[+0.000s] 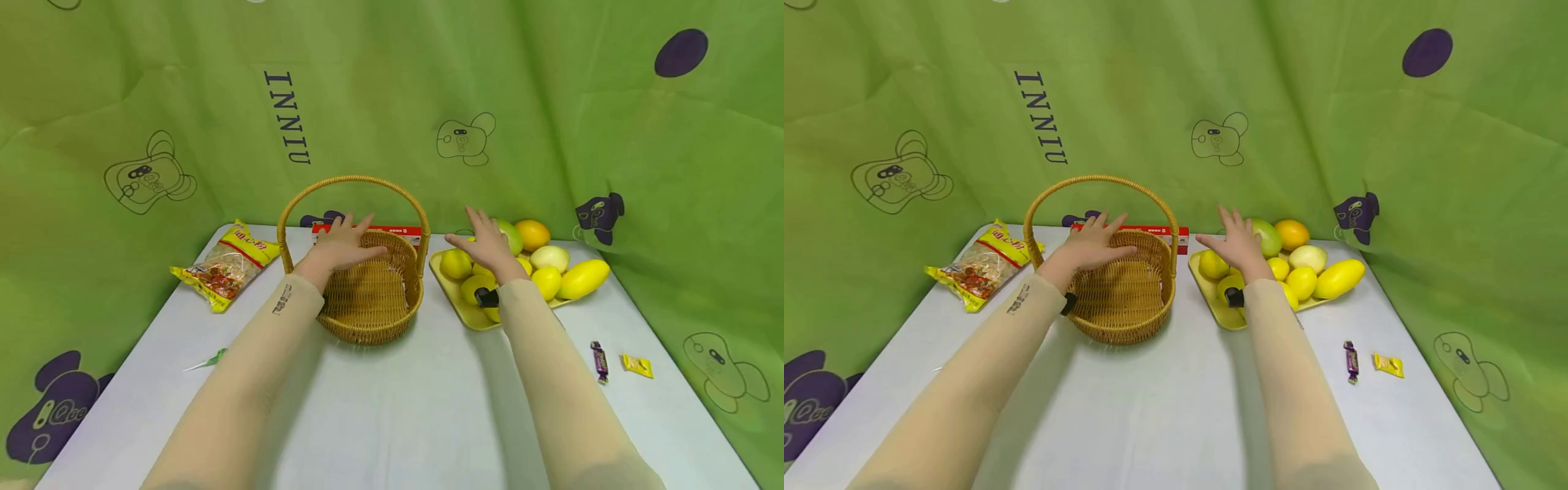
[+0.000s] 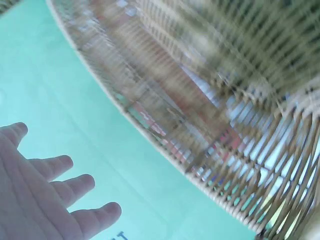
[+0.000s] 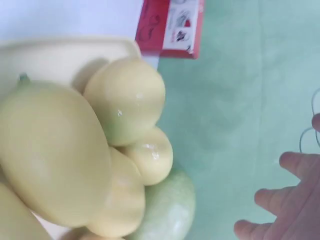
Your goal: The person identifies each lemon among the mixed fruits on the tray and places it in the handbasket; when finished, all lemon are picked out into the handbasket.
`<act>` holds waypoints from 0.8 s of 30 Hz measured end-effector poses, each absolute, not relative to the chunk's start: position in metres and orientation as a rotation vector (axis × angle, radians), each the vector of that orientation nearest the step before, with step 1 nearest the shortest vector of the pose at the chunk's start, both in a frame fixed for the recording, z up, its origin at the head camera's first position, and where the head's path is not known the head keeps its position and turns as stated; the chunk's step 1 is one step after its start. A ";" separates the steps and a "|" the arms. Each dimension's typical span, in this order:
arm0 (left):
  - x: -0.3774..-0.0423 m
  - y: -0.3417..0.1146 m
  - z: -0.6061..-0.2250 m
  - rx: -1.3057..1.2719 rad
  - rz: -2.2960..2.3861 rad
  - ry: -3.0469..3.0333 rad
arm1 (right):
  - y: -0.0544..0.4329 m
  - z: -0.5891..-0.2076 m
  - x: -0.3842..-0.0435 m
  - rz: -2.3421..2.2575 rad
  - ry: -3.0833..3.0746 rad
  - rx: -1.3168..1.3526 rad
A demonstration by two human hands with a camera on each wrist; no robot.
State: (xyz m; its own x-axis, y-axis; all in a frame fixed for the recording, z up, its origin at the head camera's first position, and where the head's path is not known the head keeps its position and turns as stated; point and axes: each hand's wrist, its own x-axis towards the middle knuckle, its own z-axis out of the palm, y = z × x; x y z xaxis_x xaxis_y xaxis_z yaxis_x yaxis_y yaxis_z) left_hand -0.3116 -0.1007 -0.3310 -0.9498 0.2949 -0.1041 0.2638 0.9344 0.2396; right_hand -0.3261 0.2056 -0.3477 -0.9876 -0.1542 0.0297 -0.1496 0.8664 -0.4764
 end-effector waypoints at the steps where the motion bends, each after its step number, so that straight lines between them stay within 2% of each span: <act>1: -0.306 -0.102 -0.331 0.467 0.385 2.954 | 0.207 -0.348 -0.324 -0.860 3.011 -0.254; 8: -0.264 -0.119 -0.335 0.688 0.684 2.996 | 0.222 -0.356 -0.301 -1.457 2.839 -0.266; 13: -0.234 -0.136 -0.345 0.773 1.012 3.008 | 0.226 -0.356 -0.271 -1.775 2.751 -0.277; 19: -0.208 -0.149 -0.376 0.850 1.750 2.917 | 0.235 -0.376 -0.251 -2.123 2.602 -0.202; 24: -0.202 -0.157 -0.390 0.854 2.463 2.688 | 0.240 -0.391 -0.234 -2.414 2.389 -0.075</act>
State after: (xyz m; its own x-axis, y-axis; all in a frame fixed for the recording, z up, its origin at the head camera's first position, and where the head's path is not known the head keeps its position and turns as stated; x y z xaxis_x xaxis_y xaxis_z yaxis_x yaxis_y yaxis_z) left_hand -0.2020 -0.1575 -0.3904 -0.7286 -0.0745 0.6808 0.6718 0.1161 0.7316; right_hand -0.2342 0.2397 -0.3906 -0.9665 0.1491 0.2088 -0.2103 0.0056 -0.9776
